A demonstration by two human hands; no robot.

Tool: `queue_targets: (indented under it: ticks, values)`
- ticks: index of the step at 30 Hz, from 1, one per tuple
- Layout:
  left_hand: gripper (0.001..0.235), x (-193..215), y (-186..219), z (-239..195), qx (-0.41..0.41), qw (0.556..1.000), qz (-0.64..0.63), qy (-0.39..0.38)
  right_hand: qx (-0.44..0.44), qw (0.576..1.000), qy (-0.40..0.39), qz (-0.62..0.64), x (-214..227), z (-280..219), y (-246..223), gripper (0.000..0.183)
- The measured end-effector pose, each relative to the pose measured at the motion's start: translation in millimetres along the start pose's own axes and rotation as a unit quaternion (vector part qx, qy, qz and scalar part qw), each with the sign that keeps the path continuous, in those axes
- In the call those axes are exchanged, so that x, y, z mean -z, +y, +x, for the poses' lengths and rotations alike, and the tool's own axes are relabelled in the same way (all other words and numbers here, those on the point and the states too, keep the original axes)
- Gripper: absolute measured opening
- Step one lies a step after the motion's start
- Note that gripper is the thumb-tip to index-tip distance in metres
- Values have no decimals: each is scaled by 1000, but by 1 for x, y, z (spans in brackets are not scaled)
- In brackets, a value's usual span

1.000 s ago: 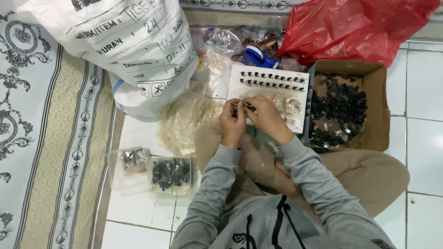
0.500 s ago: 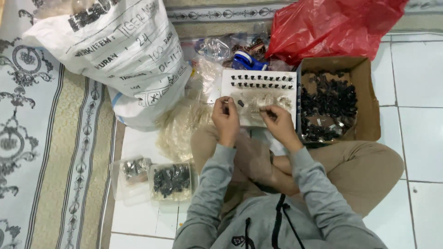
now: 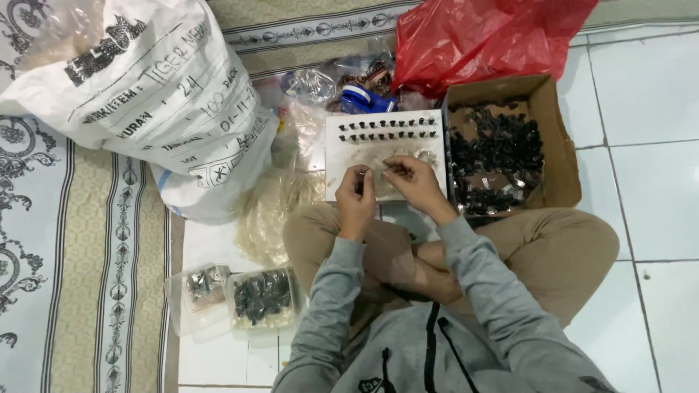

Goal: Assembling small black fasteners into a white template board and sorting components while sitting on the floor

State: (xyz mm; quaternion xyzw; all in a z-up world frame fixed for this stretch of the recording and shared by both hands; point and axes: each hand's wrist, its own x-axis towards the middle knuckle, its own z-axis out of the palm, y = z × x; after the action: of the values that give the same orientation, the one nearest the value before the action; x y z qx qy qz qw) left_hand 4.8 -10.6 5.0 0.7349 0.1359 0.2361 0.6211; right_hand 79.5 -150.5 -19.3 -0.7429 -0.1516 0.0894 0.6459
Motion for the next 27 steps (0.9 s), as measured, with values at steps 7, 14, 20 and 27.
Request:
queue_targets:
  ticks: [7, 14, 20, 27]
  values:
    - [18, -1, -52, -10, 68, 997, 6, -18, -49, 994, -1, 102, -14, 7, 36, 12]
    - [36, -29, -105, -3, 406, 811, -420, 29, -369, 753, -24, 545, -16, 9, 132, 16]
    - [63, -12, -60, -2, 306, 888, -341, 18, -314, 790, -60, 524, -7, 4, 54, 36]
    - [14, -18, -12, -6, 100, 984, 123, 84, -160, 980, -10, 116, -27, 17, 43, 72]
